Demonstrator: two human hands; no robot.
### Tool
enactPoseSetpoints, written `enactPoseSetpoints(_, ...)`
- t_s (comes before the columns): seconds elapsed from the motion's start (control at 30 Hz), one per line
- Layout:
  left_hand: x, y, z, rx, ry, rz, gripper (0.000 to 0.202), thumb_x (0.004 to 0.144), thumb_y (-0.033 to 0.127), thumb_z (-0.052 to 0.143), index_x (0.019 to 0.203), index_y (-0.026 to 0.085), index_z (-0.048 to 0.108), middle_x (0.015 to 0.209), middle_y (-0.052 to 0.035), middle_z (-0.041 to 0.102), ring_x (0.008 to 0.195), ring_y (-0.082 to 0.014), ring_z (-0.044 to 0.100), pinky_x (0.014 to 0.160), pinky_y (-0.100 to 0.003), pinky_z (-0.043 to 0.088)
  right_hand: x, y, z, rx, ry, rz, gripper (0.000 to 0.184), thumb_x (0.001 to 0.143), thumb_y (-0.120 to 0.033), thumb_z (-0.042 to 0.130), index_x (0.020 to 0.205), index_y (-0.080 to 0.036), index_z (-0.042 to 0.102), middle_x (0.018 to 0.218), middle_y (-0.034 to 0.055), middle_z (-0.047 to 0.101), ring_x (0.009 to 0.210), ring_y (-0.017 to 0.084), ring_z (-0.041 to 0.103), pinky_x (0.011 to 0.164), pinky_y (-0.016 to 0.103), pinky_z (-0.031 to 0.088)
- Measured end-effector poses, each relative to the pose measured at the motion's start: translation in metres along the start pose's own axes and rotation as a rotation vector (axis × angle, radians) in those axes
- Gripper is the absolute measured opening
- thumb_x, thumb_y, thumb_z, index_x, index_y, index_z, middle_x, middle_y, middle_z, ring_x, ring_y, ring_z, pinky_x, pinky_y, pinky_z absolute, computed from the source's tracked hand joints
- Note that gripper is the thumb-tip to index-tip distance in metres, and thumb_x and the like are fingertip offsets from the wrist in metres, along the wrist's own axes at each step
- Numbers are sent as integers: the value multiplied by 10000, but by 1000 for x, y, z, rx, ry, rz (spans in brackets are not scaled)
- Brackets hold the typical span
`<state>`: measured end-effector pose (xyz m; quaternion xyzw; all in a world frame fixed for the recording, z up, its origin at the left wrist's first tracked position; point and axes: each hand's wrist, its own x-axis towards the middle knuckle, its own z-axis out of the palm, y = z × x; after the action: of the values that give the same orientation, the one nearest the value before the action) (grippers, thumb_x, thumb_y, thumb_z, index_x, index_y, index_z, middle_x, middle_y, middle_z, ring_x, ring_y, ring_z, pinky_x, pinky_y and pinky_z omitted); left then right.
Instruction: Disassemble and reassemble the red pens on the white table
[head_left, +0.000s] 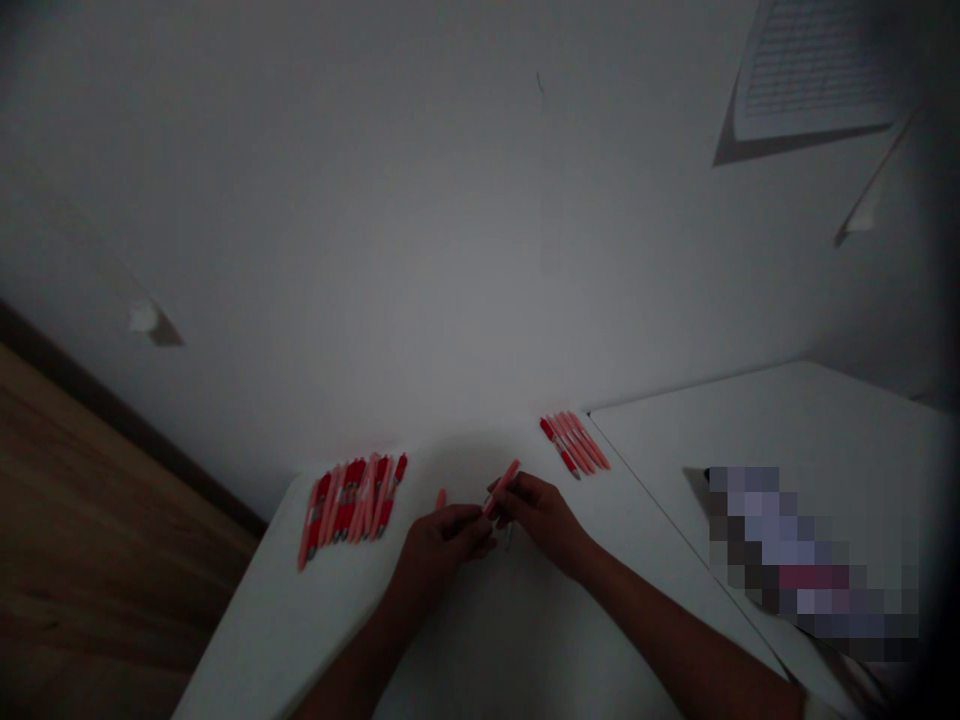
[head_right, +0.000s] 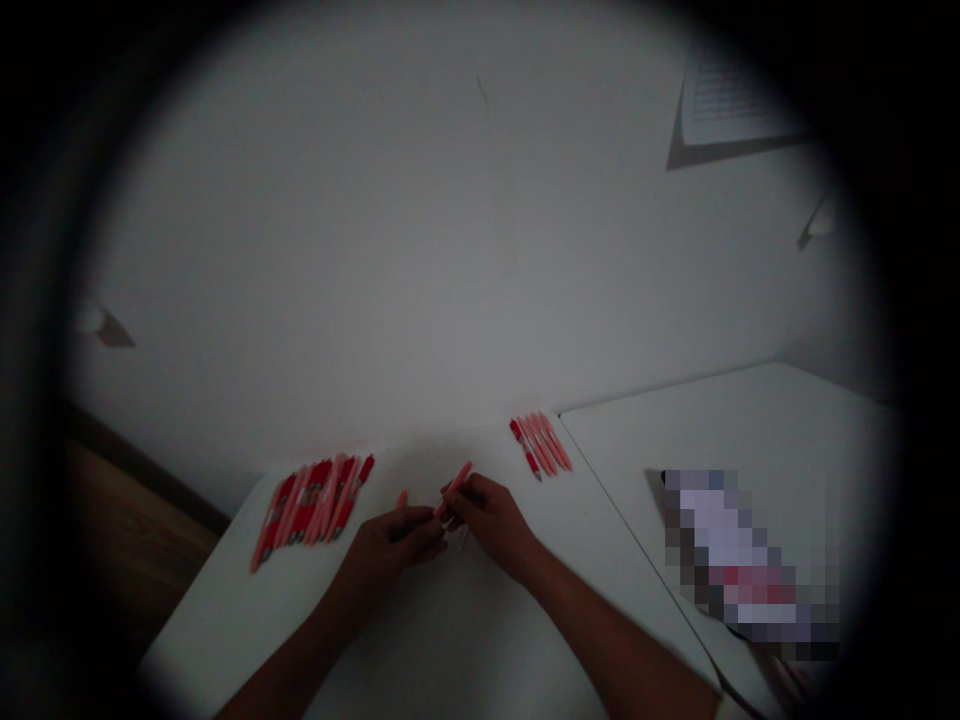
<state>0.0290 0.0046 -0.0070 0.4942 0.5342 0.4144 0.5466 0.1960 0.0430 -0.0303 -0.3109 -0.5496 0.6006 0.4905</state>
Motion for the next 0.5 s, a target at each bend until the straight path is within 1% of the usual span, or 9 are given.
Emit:
enactPoseSetpoints(0.2,0,-1,-1,66,-21,17,266,759,368,666,924,167,722,832,-51,742,744,-186,705,773,-334,563,0,3,0,55,-19,39,331,788,-470,651,887,-155,618,774,36,681,630,136,626,655,302,506)
enactPoseSetpoints(0.33,-1,2,-1,88,-1,9,276,747,380,674,896,153,722,801,-58,735,730,-190,701,765,-342,563,1,2,0,58,-6,37,351,787,-489,645,869,-149,617,748,36,677,624,137,622,651,304,507)
enactPoseSetpoints(0.5,-3,3,-1,59,16,4,258,726,371,688,856,150,711,774,-46,722,695,-179,694,731,-334,571,0,-1,2,76,8,50,367,771,-504,654,865,-151,619,748,39,679,611,137,619,645,308,505)
